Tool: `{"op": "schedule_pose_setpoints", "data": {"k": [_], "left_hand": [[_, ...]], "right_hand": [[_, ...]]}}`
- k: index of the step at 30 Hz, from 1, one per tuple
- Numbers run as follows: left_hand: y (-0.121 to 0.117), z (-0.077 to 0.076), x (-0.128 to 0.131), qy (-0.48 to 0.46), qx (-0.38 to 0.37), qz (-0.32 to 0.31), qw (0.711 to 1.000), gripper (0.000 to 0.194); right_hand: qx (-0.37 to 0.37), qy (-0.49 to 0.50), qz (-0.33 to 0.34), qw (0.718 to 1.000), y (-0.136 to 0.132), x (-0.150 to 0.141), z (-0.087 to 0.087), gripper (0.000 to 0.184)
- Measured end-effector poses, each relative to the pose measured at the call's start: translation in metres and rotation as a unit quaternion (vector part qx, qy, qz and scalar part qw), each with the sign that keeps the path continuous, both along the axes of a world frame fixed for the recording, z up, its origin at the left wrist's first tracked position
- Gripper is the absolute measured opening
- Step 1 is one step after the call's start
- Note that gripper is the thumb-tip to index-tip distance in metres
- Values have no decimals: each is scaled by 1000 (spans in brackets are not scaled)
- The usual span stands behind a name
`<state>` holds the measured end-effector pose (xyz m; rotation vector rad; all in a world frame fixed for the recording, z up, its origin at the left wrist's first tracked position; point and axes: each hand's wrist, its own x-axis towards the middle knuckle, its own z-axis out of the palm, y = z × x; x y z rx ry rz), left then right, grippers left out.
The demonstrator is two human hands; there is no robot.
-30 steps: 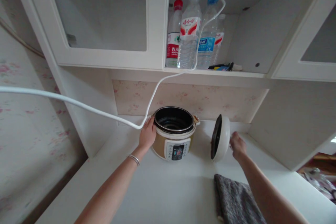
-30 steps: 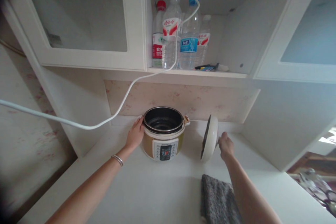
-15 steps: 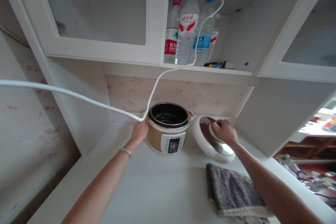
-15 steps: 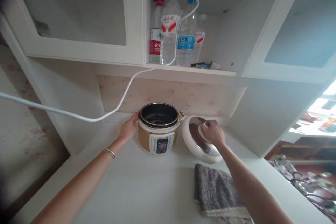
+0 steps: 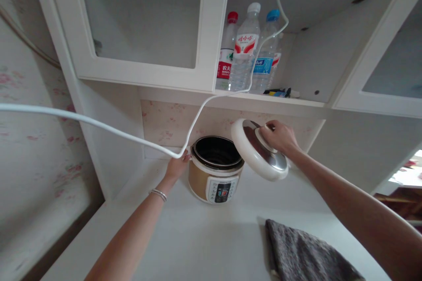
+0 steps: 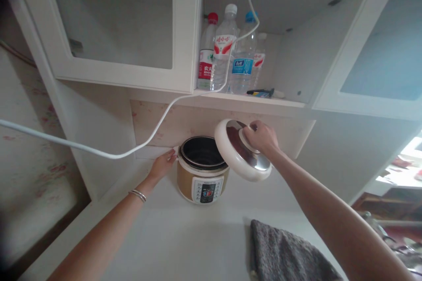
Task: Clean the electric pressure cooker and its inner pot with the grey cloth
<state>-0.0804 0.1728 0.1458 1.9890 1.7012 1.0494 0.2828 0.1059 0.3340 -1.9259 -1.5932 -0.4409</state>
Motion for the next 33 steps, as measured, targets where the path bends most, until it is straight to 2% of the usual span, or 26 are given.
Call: {"op": "schedule_pose_setpoints", "data": {"k": [3, 6, 9, 12, 16, 20, 27, 33], "left_hand": [[1, -3, -2, 0, 4, -6, 1000, 48], [2, -4, -2, -6, 12, -20, 1000, 47], [0, -2, -1, -21, 17, -25, 999, 45], [-2, -1, 0, -31, 15, -23, 999, 46], [0, -3, 0, -47, 14, -27, 998, 47], [4, -5, -2, -65, 9, -37, 997, 48], [8, -5, -2, -81, 7, -46, 996, 45], [2, 1, -2, -50, -9, -32, 998, 46]], "right_hand": [[-20, -41, 66, 997, 17, -41, 11, 44], [-54, -107, 120, 986, 33, -83, 12, 44], [-79, -157, 155, 972, 47, -116, 2, 41], [-96, -181, 162, 965, 62, -136, -13, 42], [-151, -176, 154, 960, 80, -148, -30, 42], [-182, -155, 134, 962, 92, -151, -38, 46], [-185, -175, 152, 955, 98, -150, -40, 46], [-174, -218, 201, 939, 97, -139, -39, 41]]}}
